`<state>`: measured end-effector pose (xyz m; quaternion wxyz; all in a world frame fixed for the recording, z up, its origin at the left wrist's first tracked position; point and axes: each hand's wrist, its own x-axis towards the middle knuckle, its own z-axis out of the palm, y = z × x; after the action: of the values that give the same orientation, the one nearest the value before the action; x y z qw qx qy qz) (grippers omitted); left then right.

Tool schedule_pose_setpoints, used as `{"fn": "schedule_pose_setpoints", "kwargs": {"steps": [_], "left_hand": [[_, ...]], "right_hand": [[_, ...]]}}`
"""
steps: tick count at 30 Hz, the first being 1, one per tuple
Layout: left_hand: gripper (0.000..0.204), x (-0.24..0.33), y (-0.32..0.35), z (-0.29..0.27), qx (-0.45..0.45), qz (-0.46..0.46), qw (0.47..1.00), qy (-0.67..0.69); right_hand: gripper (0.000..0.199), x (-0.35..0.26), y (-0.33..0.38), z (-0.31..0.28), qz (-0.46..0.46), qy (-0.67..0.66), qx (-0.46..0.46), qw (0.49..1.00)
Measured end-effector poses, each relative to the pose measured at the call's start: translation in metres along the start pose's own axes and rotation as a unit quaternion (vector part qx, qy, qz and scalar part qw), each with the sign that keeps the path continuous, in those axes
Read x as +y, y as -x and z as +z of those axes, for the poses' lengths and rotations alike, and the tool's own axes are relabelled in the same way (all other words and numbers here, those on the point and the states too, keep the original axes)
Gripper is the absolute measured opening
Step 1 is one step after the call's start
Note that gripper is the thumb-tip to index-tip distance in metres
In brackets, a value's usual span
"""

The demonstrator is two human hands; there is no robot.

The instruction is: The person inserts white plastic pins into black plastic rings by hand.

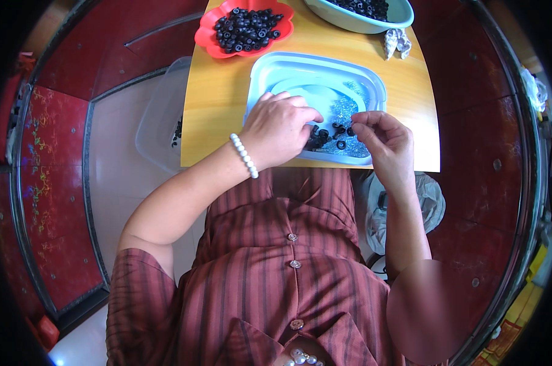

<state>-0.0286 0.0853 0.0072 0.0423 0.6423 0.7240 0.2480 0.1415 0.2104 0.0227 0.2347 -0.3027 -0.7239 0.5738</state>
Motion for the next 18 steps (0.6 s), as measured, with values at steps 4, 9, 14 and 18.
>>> {"fn": "schedule_pose_setpoints", "kwargs": {"steps": [4, 9, 14, 18], "left_hand": [[0.016, 0.014, -0.012, 0.011, -0.03, -0.021, 0.999, -0.001], [0.015, 0.01, -0.014, 0.023, -0.016, -0.023, 1.0, -0.007], [0.01, 0.021, 0.003, -0.002, -0.016, -0.158, 0.914, 0.372], [0.027, 0.028, 0.025, -0.007, 0.029, -0.141, 0.815, 0.561]], "right_hand": [[0.011, 0.002, 0.003, -0.001, -0.007, -0.02, -0.004, 1.0], [0.01, 0.002, 0.005, -0.001, 0.007, -0.047, -0.002, 0.999], [0.01, 0.003, 0.01, -0.001, 0.042, -0.148, -0.032, 0.988], [0.009, 0.001, 0.017, 0.013, 0.061, -0.307, -0.102, 0.944]]}}
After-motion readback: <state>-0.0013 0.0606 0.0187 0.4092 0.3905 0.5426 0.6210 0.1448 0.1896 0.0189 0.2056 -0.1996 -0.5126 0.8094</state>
